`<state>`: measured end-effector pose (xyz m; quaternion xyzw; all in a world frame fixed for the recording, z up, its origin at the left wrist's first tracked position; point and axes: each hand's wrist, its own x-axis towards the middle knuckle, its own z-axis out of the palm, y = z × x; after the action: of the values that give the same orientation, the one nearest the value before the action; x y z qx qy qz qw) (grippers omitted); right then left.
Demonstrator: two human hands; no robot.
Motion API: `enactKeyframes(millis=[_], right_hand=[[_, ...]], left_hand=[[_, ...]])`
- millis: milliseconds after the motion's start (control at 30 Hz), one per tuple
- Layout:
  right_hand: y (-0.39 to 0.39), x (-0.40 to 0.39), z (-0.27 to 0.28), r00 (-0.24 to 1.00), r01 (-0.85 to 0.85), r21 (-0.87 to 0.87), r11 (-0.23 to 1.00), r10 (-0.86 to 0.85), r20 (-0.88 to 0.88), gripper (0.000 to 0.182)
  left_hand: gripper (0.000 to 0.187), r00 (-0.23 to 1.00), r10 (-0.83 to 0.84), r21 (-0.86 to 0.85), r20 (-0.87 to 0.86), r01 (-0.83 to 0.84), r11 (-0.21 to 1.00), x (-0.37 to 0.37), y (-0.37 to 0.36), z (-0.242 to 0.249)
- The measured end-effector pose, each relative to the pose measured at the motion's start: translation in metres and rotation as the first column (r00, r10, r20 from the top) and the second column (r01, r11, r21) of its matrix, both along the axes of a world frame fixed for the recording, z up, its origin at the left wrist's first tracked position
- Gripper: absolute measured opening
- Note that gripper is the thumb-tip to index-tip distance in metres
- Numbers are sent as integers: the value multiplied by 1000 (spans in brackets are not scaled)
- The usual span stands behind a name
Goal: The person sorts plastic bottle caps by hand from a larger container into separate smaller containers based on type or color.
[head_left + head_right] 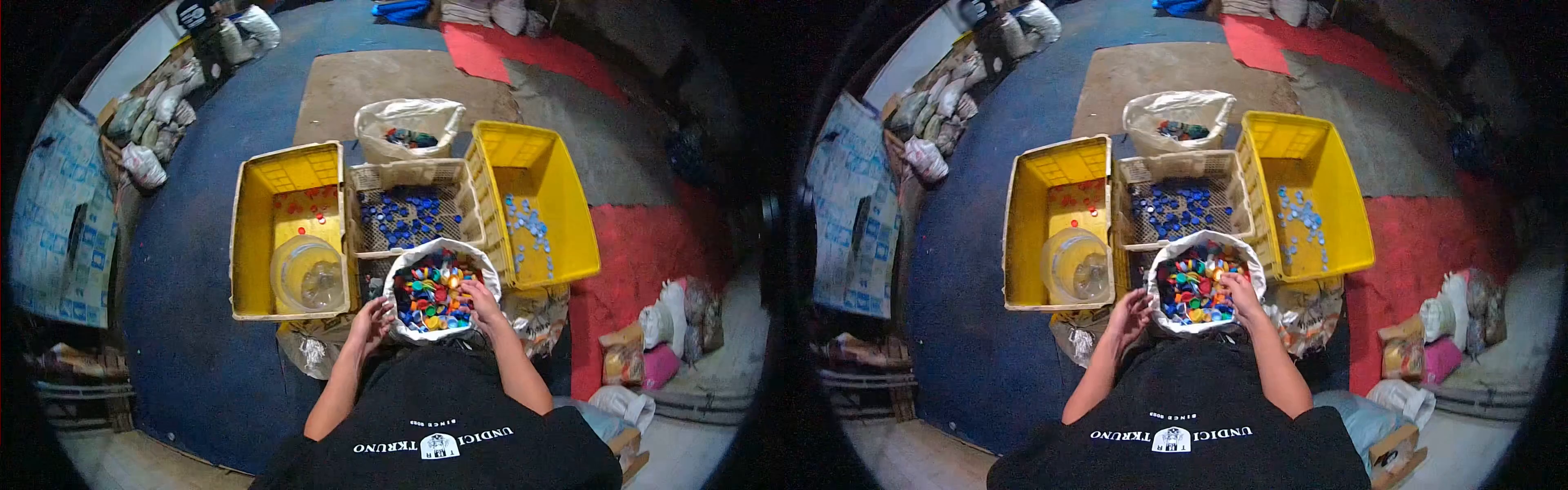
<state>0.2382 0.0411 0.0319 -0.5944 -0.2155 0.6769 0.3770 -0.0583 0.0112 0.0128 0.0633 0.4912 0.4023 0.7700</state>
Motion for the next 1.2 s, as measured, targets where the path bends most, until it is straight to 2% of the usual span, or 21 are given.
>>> enactKeyframes(millis=[33,100,167,233,300,400,433,500,533,567,633,667,767,800,900,967,1033,1067,1100,1167,1200], right_hand=[[-4,5,-1,1000,22,8,1000,-22,-9,25],[-9,11,-15,999,-22,60,998,20,37,27],[-13,13,-16,965,-121,170,978,76,250,24],[-18,14,-18,785,-290,301,908,46,617,23],[-21,19,-20,756,-304,333,893,13,655,26],[-20,29,-16,615,-558,166,813,271,740,30],[-19,30,-13,619,-557,165,814,274,736,30],[-14,25,-7,474,-647,104,755,292,831,28],[-10,20,-1,442,-653,65,755,310,842,26],[-4,19,-9,441,-658,64,750,315,840,26],[9,15,-45,265,-728,-6,685,289,920,24],[17,14,-60,230,-749,-34,662,308,923,22],[24,15,-43,188,-693,-134,709,357,915,26],[34,23,-77,210,-728,-184,661,470,857,35],[28,37,-74,237,-760,-150,633,484,842,45],[18,37,-78,218,-765,-153,626,474,853,48],[8,30,-68,156,-733,-116,670,332,930,48],[4,28,-62,165,-734,-68,676,274,947,40],[5,28,-64,168,-731,-69,679,276,946,40],[12,30,-83,261,-701,-30,713,296,919,31],[15,33,-94,377,-663,91,743,227,898,23]], left_hand=[[36,988,-18,-33,151,23,999,8,7,10],[34,994,-108,69,17,106,992,28,18,17],[32,976,-149,139,-157,172,975,49,25,33],[30,953,-230,213,-198,271,939,56,34,10],[31,949,-231,203,-214,274,940,66,27,9],[28,900,-248,209,-359,337,918,78,21,14],[28,898,-251,204,-362,339,918,81,18,11],[26,911,-258,151,-322,318,936,84,12,6],[26,925,-242,160,-292,297,941,85,8,2],[26,927,-236,158,-293,290,944,86,4,-2],[33,895,-263,148,-360,334,931,87,-4,-3],[32,912,-246,150,-328,308,940,87,-8,-4],[30,919,-204,176,-337,274,945,88,-17,6],[30,919,-203,174,-338,273,946,87,-21,9],[29,902,-164,176,-400,251,952,81,-23,11],[29,920,-112,172,-376,189,967,76,-26,9],[28,912,-111,165,-395,189,968,72,-26,-5],[28,911,-109,172,-397,191,966,72,-25,-6],[28,910,-108,179,-400,193,965,72,-23,-7],[27,902,-126,161,-413,208,965,77,-20,-4],[27,848,-138,245,-511,298,923,79,-18,-13]])
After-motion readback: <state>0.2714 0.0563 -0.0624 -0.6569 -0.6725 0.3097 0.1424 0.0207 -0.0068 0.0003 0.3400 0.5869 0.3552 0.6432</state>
